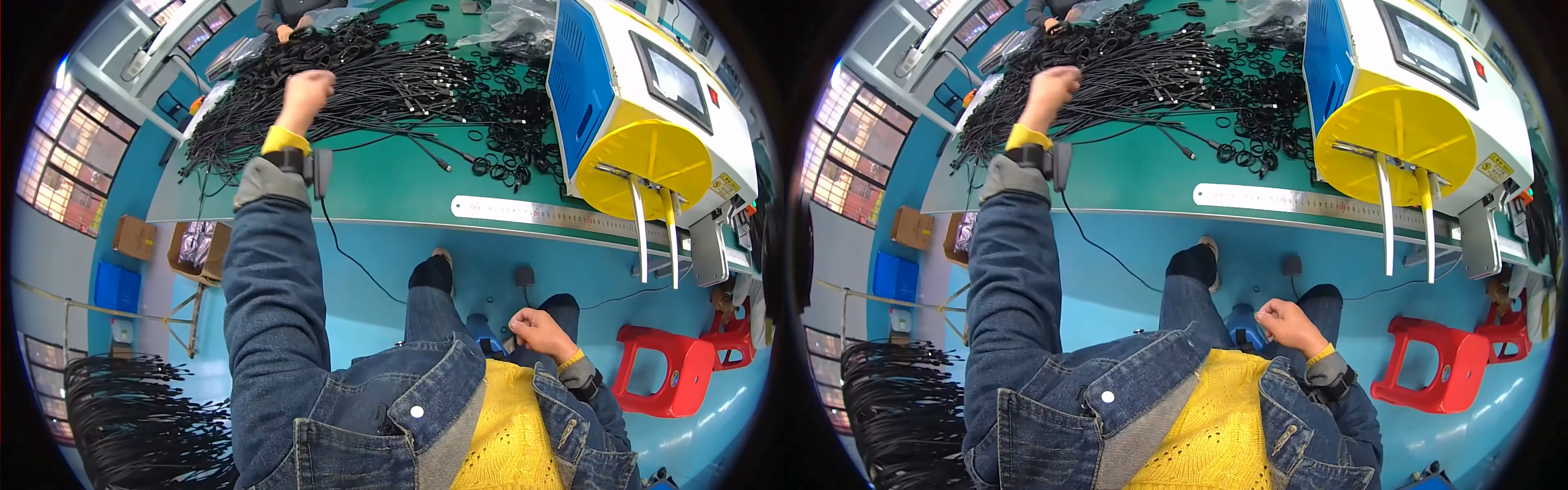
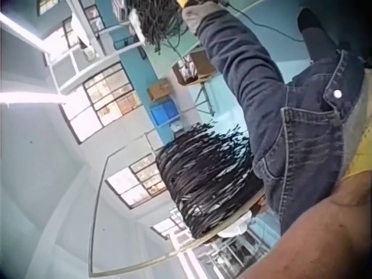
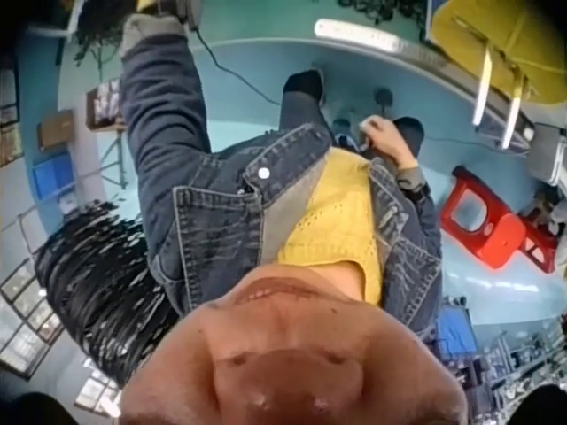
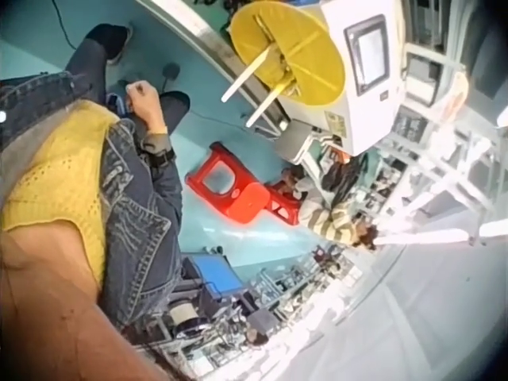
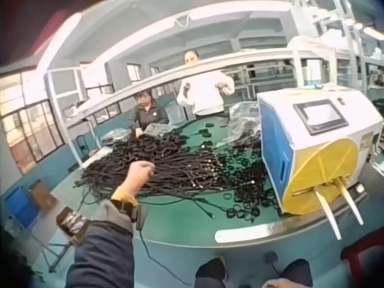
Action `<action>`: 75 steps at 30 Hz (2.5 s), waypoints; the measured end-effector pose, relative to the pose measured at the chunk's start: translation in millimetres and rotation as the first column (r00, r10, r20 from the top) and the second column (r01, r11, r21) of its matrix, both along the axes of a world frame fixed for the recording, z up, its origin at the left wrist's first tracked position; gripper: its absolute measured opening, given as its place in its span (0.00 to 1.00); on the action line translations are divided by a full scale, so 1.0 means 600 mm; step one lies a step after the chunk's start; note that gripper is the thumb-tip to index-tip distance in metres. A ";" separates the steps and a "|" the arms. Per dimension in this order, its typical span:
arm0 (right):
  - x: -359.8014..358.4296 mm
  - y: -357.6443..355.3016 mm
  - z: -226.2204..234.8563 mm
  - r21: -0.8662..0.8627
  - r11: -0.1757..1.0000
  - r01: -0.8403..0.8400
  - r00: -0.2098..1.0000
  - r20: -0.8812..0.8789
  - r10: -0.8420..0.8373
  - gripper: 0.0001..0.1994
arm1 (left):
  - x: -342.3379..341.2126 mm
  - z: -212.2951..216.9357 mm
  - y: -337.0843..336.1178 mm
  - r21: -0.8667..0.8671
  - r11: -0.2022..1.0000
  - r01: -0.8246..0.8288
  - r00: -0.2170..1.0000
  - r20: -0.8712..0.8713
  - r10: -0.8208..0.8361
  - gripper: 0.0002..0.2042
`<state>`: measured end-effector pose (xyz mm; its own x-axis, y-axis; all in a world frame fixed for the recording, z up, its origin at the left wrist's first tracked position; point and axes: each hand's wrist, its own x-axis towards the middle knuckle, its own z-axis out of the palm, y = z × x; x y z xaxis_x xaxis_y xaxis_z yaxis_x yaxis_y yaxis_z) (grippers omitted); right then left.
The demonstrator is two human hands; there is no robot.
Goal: The person picks up a cable, winds it around the spindles of a machine, and removes the coiled cable. They then secure the coil with a tie by hand and place it back onto the table.
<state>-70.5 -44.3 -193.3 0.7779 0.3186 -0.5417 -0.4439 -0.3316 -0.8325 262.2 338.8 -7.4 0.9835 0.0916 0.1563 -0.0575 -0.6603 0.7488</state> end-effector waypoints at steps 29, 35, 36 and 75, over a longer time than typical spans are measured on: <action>-0.009 -0.008 0.018 0.047 0.948 0.315 0.847 0.437 -0.303 0.06 | -0.289 -0.055 -0.124 0.474 0.841 0.259 0.453 0.710 -0.540 0.06; -0.039 -0.031 0.177 0.080 0.782 0.618 0.058 0.987 -0.148 0.19 | -0.450 -0.035 -0.215 0.441 0.786 0.433 0.476 0.629 -0.615 0.08; -0.043 -0.038 0.190 0.057 0.785 0.617 -0.020 0.998 -0.056 0.19 | -0.461 -0.033 -0.230 0.431 0.783 0.449 0.485 0.618 -0.619 0.08; -0.005 -0.170 0.084 -0.001 0.561 0.828 0.187 0.943 -0.274 0.06 | -0.356 -0.060 -0.523 -0.210 0.684 0.698 0.661 0.556 -0.504 0.08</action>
<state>-73.7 -146.4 -142.9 0.6959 -0.4571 0.5539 0.0830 -0.7149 -0.6943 48.3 24.9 -43.6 0.6711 -0.3509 0.6531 -0.7048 -0.0287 0.7088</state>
